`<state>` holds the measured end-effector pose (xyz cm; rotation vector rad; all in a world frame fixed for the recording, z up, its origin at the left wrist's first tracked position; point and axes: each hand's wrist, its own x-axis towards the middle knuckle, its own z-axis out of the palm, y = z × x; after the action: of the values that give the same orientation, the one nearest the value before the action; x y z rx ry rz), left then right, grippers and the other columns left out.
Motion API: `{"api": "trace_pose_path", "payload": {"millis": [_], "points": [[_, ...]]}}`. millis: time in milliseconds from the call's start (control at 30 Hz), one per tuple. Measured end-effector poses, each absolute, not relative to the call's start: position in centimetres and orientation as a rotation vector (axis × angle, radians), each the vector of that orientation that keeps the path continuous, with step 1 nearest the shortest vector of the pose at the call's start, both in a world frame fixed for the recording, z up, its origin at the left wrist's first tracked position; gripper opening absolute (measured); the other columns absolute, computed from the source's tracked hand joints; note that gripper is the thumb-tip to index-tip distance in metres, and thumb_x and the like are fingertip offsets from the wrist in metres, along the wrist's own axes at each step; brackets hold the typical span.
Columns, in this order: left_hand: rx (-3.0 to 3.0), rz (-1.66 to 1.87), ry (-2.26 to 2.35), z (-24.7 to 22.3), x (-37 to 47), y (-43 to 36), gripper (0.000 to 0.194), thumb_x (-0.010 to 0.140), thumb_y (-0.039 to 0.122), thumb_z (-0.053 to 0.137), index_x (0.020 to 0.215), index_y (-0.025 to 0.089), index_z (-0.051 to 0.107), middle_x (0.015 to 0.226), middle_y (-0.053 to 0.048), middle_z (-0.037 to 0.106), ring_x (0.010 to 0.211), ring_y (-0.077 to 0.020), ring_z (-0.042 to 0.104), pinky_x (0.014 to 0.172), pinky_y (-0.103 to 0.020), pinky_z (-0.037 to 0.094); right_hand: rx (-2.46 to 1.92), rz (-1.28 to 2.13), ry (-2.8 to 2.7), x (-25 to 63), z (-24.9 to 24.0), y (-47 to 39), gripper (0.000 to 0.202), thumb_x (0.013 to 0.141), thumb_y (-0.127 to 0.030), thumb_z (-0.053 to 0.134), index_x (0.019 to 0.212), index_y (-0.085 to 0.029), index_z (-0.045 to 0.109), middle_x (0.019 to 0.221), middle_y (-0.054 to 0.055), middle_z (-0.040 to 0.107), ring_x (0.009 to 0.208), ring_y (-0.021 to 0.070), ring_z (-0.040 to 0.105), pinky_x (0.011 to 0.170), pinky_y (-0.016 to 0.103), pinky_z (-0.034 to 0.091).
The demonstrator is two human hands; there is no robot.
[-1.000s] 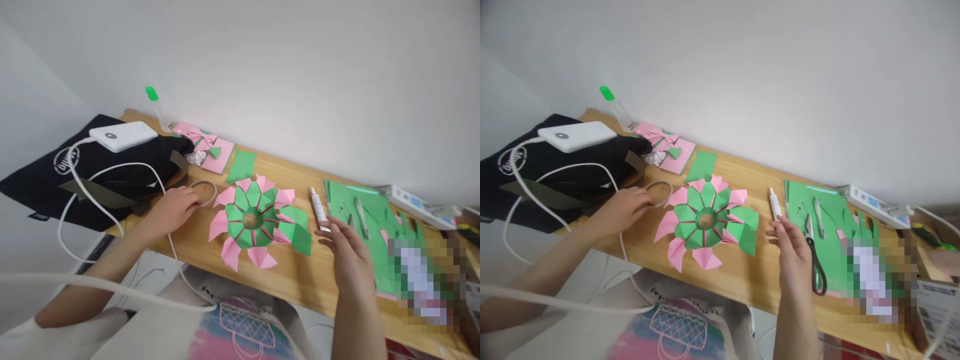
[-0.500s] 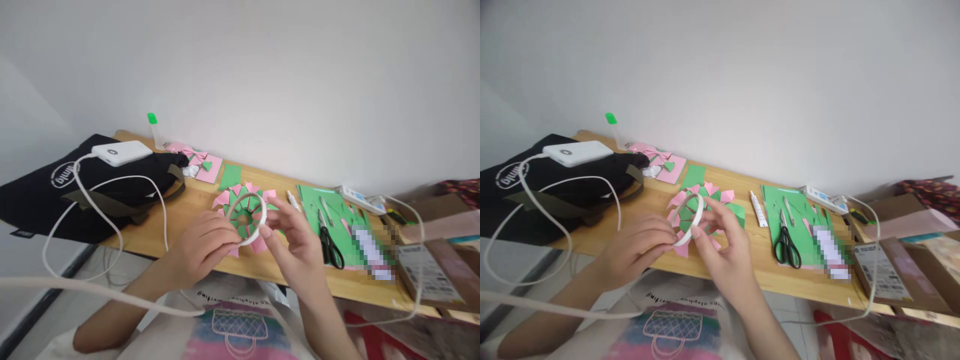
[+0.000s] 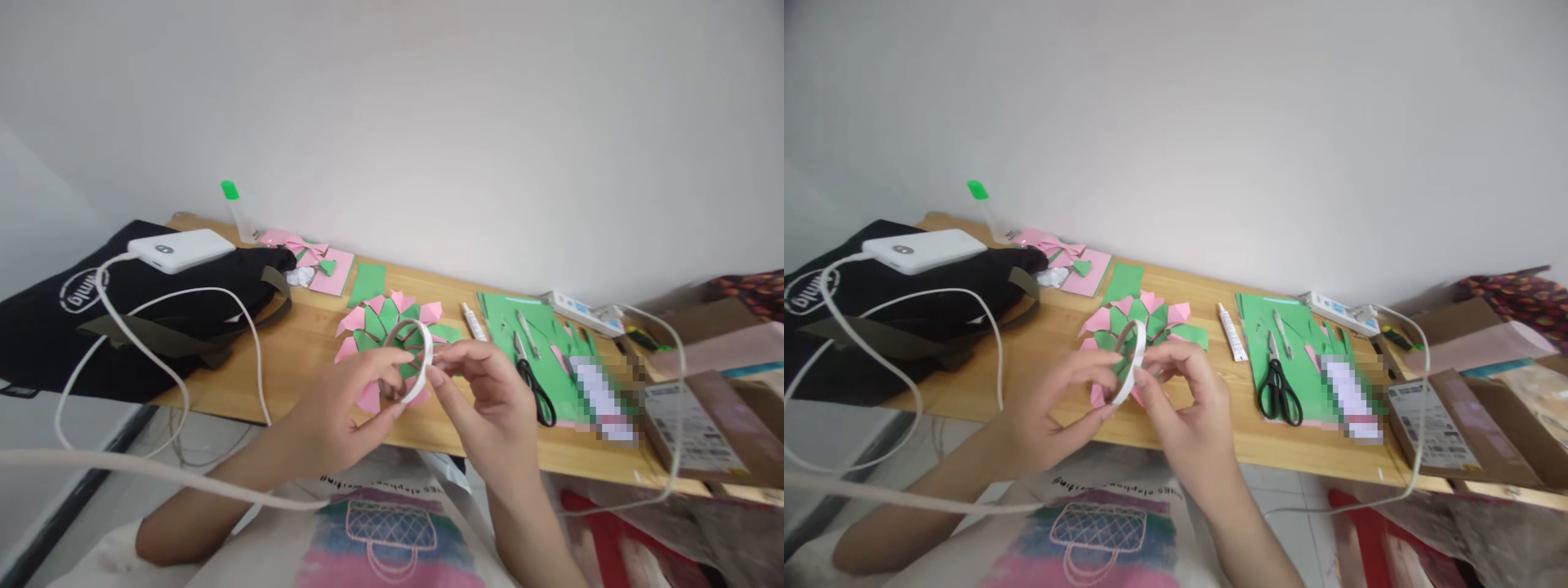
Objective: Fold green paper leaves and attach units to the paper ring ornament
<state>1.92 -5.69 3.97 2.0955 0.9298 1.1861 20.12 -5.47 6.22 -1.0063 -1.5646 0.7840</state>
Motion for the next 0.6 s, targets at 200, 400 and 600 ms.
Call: {"api": "trace_pose_path", "payload": {"millis": [200, 400, 600], "points": [[1.97, 1.116, 0.856, 3.9, 3.4, -5.0, 0.055, 0.089, 0.013, 0.058, 0.137, 0.028, 0.038, 0.092, 0.001, 0.07, 0.083, -0.0134, 0.068, 0.073, -0.024, 0.054, -0.977, 0.84, -1.466, 20.2, 6.6, -5.9, 0.024, 0.085, -0.01, 0.066, 0.098, -0.028, 0.058, 0.089, -0.004, 0.068, 0.076, 0.0087, 0.065, 0.071, 0.023, 0.051], [1.914, 1.107, 0.779, 4.5, 4.2, -4.2, 0.052, 0.088, 0.012, 0.06, 0.133, 0.029, 0.042, 0.092, 0.001, 0.069, 0.083, -0.0135, 0.068, 0.073, -0.024, 0.056, -0.952, 0.887, -1.411, 20.6, 6.6, -6.0, 0.036, 0.084, -0.009, 0.066, 0.111, -0.029, 0.052, 0.089, -0.003, 0.072, 0.077, 0.0115, 0.067, 0.072, 0.027, 0.052], [1.749, 1.076, 0.699, 4.9, 4.7, -3.5, 0.041, 0.091, 0.014, 0.057, 0.129, 0.026, 0.046, 0.083, 0.002, 0.067, 0.08, -0.015, 0.068, 0.073, -0.028, 0.057, -0.997, 1.013, -1.386, 21.1, 5.8, -6.1, 0.034, 0.09, -0.02, 0.061, 0.12, -0.029, 0.05, 0.094, 0.001, 0.072, 0.085, 0.0177, 0.068, 0.082, 0.039, 0.053]]}}
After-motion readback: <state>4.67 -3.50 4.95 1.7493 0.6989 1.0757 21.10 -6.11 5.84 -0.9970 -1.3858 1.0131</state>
